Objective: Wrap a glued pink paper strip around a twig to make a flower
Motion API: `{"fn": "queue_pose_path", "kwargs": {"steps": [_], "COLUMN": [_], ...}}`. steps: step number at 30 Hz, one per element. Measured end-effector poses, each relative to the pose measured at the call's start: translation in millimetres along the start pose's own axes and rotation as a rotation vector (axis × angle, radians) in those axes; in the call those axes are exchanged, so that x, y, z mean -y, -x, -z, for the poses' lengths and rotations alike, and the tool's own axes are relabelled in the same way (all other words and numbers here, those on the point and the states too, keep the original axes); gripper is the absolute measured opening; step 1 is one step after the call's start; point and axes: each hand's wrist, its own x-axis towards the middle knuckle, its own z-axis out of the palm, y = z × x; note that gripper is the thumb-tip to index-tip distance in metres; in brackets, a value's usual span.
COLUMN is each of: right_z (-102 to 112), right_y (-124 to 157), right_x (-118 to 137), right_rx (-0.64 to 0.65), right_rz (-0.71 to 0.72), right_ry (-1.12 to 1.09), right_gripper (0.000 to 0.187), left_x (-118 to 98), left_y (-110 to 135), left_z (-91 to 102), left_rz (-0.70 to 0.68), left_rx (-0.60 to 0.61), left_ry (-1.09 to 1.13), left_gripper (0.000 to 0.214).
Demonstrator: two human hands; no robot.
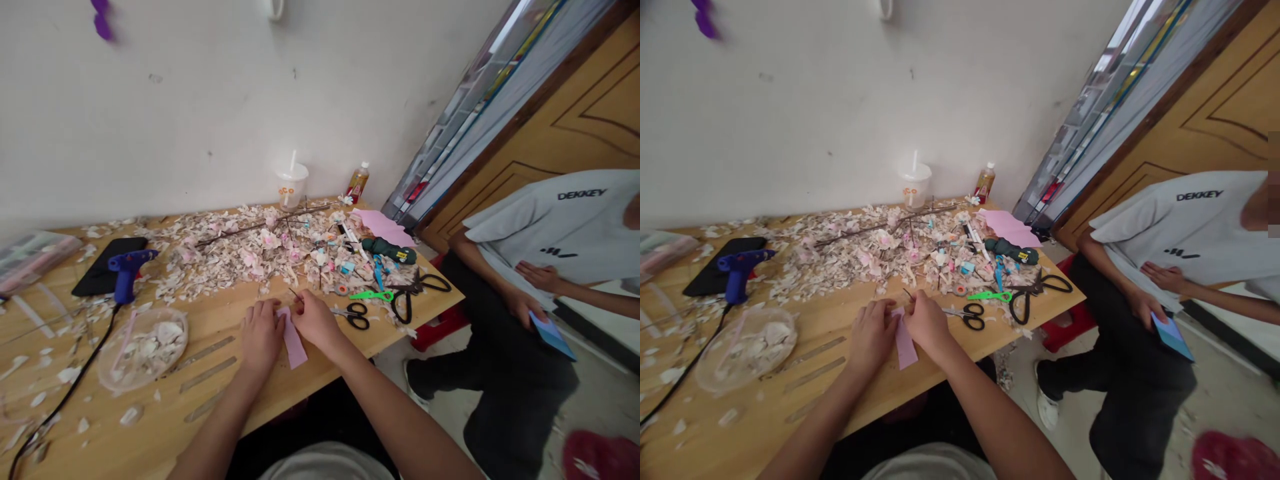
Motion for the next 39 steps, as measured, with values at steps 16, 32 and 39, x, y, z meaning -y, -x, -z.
{"fn": "queue_pose_path", "kwargs": {"steps": [16, 32, 39], "right_z": [4, 7, 5], "right_y": [5, 18, 34], "right_x": [13, 10, 28], "right_rx": [-0.007, -0.076, 0.042], "right_rz": [-0.043, 0.049, 0.074], "right_ry": [0.036, -0.704, -0.94], "right_gripper": [0.03, 0.024, 0.03], "left_x": [-2, 28, 32], "left_y": [0, 9, 23], "left_z": [2.6, 5.7, 18.9], "left_rz": [0.037, 0.107, 0.212], "left_rx": [-0.003, -0.05, 0.043], "left_ry": [0.112, 0.942, 1.28], "left_gripper": [0.025, 0.044, 0.046]}}
